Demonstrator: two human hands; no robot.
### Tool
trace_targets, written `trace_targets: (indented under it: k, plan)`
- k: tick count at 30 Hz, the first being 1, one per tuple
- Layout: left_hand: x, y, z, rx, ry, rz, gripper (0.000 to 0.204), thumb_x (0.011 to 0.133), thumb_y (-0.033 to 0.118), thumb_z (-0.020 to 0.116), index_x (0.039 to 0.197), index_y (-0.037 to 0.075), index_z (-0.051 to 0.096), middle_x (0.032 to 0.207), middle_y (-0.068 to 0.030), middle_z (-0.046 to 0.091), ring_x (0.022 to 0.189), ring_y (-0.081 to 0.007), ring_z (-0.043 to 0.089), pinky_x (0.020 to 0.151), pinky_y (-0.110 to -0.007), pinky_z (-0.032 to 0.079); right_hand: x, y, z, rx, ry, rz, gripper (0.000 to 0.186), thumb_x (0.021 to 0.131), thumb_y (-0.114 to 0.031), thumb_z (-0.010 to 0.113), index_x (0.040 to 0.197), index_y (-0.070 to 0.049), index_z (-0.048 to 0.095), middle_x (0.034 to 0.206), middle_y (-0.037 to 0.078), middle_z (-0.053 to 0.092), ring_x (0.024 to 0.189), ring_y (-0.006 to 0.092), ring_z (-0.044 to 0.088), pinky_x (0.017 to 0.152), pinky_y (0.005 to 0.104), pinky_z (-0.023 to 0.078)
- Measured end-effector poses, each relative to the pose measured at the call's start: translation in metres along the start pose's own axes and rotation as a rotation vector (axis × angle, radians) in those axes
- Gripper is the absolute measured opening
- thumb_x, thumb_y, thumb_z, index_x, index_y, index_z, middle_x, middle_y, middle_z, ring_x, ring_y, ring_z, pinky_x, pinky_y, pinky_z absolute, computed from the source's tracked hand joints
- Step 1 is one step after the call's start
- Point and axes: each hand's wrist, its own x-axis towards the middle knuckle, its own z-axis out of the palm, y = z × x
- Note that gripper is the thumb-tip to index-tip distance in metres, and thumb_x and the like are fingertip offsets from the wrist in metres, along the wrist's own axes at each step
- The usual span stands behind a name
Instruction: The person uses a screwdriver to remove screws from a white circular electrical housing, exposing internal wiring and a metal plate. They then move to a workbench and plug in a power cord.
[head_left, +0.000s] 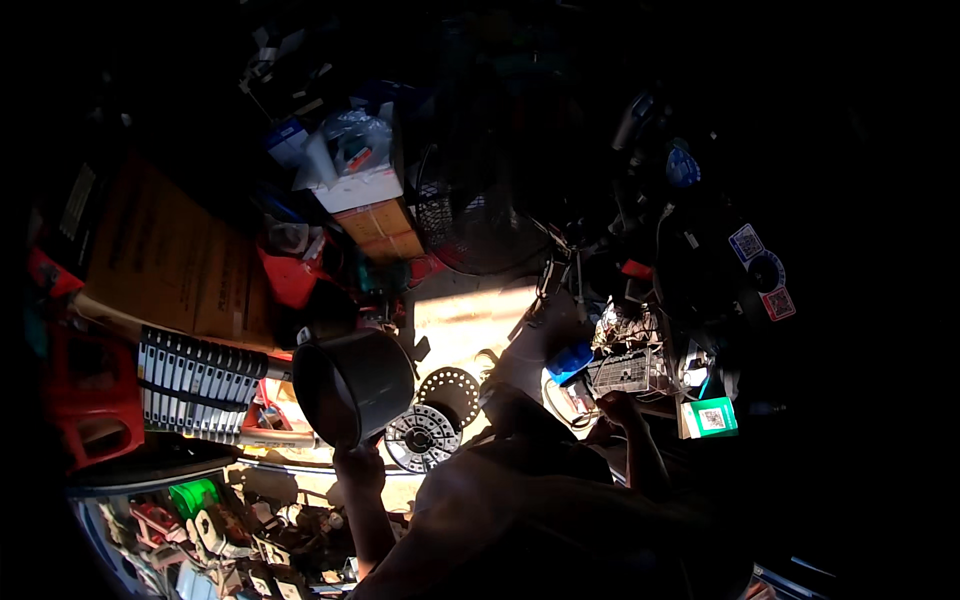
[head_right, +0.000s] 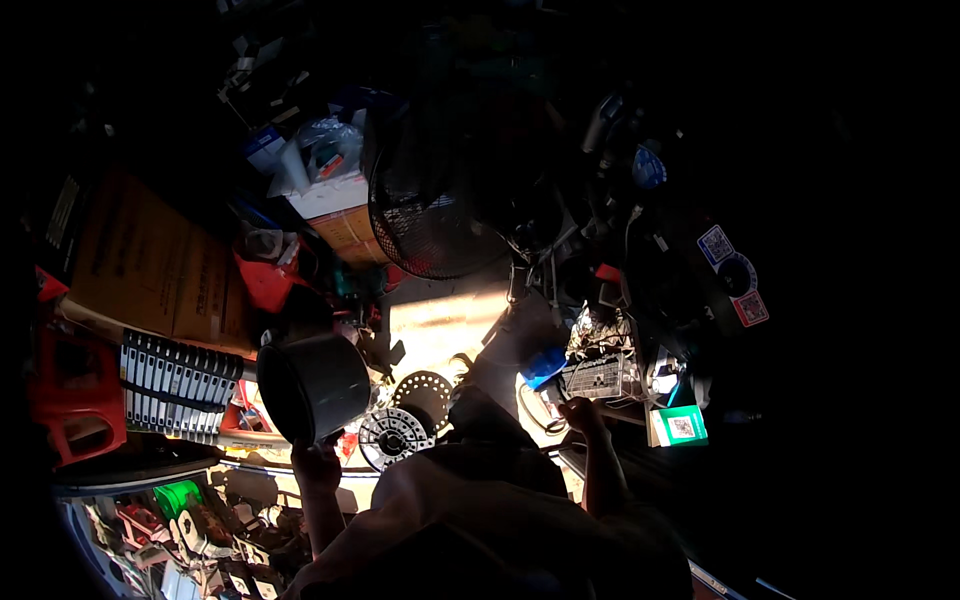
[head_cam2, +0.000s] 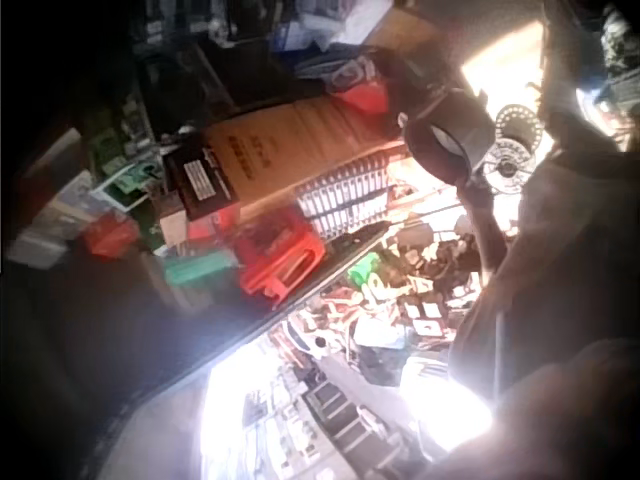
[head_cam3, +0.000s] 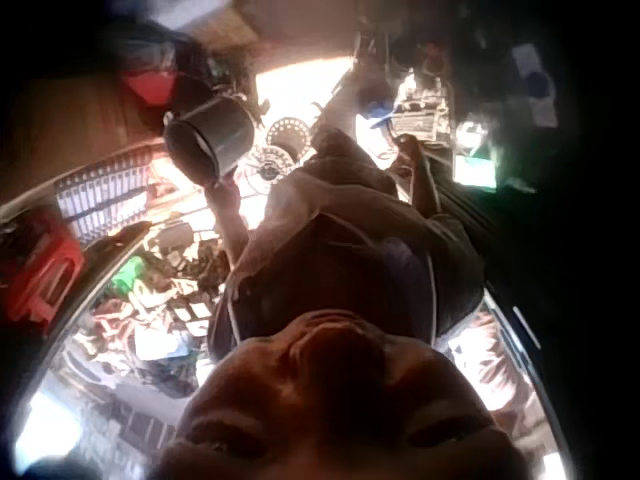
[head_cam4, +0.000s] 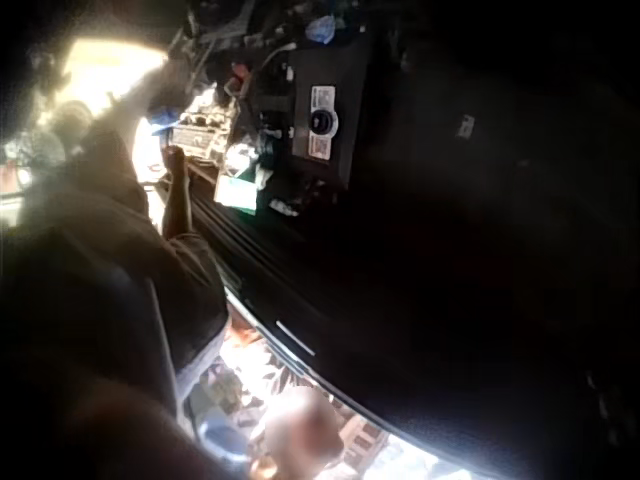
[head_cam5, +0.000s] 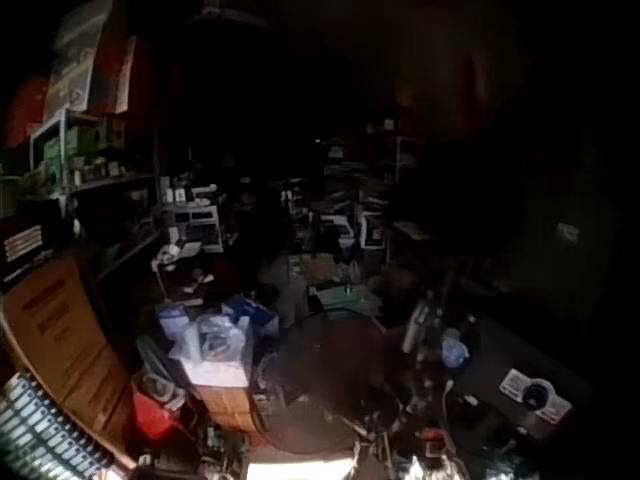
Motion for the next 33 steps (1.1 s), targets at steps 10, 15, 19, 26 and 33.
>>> trace_targets:
  k: [10,15,19,26,33]
  plan:
    - [0.205,0.186,0.132,0.871,-0.144,0.591,0.025,0.086,-0.005,0.057,0.112,-0.004,0.06,0.11,-0.0175,0.067,0.101,-0.0287,0.066,0.093,-0.037,0.051,0.122,-0.09,-0.067,0.629,0.194,0.481,0.027,0.093,-0.031,0.07,0.106,-0.007,0.069,0.081,0.007,0.072,0.061,0.0189,0.068,0.052,0.0338,0.055]
    - [0.352,0.24,0.181,0.723,-0.415,0.516,0.011,0.09,0.008,0.06,0.101,0.005,0.06,0.085,-0.0074,0.062,0.076,-0.0196,0.062,0.067,-0.033,0.049,0.151,-0.075,0.0,0.731,0.378,0.548,0.016,0.094,-0.025,0.066,0.097,-0.01,0.064,0.077,0.006,0.07,0.056,0.0172,0.066,0.047,0.0295,0.051]
    - [0.429,0.282,0.243,-0.132,-0.349,-0.46,0.015,0.098,0.027,0.059,0.108,0.016,0.059,0.079,-0.0011,0.058,0.06,-0.0117,0.058,0.043,-0.019,0.043,0.132,-0.057,0.071,0.942,0.431,0.601,0.011,0.093,-0.021,0.066,0.098,-0.011,0.064,0.077,0.005,0.068,0.053,0.0154,0.062,0.042,0.0254,0.044]
    - [0.511,0.331,0.382,0.148,-0.417,-0.711,0.022,0.095,0.031,0.064,0.107,0.014,0.059,0.085,-0.0045,0.061,0.061,-0.0172,0.059,0.047,-0.024,0.047,0.014,-0.203,0.103,1.057,0.421,1.096,0.022,0.099,-0.022,0.056,0.11,-0.007,0.066,0.079,0.006,0.066,0.051,0.0142,0.058,0.042,0.0247,0.04]
    - [0.562,0.34,0.494,0.207,-0.537,-0.773,0.043,0.098,0.034,0.059,0.13,0.006,0.049,0.134,-0.0421,0.049,0.064,-0.0155,0.063,0.048,-0.02,0.05,0.015,-0.218,0.114,1.116,0.736,1.103,0.018,0.098,-0.02,0.058,0.106,-0.005,0.065,0.074,0.005,0.064,0.049,0.0131,0.057,0.043,0.0257,0.042]
